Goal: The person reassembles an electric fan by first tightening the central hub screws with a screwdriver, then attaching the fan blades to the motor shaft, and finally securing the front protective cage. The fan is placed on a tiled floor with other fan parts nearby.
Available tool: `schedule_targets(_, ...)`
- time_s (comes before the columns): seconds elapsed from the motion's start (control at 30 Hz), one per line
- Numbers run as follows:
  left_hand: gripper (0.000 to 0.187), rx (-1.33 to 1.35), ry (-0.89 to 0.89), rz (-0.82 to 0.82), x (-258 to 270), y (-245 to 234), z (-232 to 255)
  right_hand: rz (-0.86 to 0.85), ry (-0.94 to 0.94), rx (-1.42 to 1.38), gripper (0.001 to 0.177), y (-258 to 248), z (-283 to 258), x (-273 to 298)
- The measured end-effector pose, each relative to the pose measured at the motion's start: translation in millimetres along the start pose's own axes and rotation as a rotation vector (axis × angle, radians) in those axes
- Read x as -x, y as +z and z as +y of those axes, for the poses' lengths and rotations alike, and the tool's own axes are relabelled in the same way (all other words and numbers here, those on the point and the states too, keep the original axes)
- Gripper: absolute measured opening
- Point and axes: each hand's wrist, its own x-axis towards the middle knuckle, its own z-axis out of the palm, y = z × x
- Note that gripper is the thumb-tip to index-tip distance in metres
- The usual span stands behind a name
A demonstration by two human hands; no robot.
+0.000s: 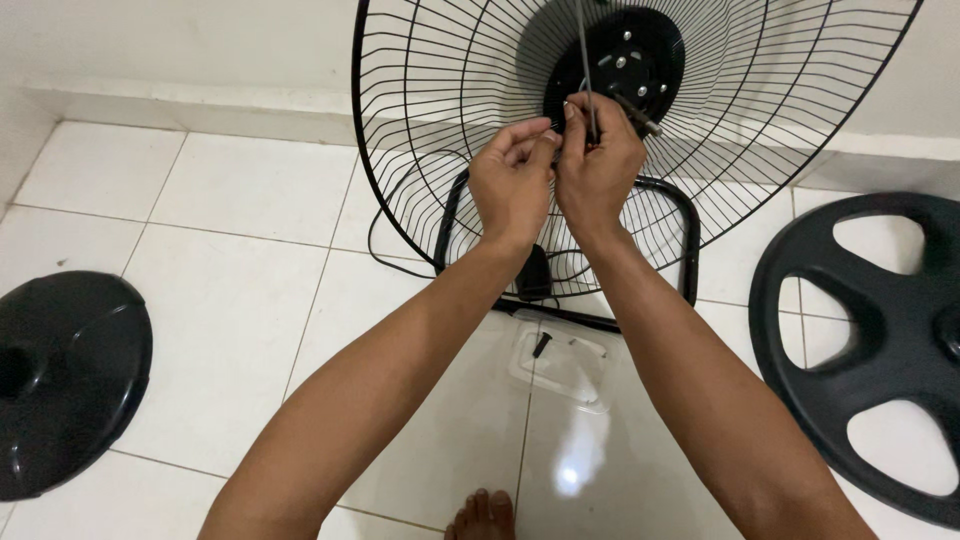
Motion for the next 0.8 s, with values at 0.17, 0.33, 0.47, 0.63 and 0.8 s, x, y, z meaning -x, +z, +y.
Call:
schedule_targets(0.17,0.020,-0.228,0.115,0.008,4.3,-2.1,12.9,-0.051,0.053,0.006,0.006,-0.6,2.2,-0.7)
schedule_targets(0.33,0.021,-0.306,0.163,0.026,6.1,-4.2,21.6,-0.021,0.037,-0.001,0.006,3.3,2.1,0.2)
schedule_targets(0.47,0.019,-0.368,0.179,0.042,6.6,-5.4,20.7,0.012,0.088,-0.026,0.003,8.2,3.0,2.9)
schedule_targets(0.63,0.015,-0.614,0.640,0.046,-4.2,-7.9,16.9,0.008,0.126,-0.123,0.005,10.3,4.8,6.9)
schedule_targets(0.8,0.015,-0.885,0.907,-0.016,-22.1,-18.3,22.5,0.014,0.336,-0.265,0.008,16.5,1.3,8.1)
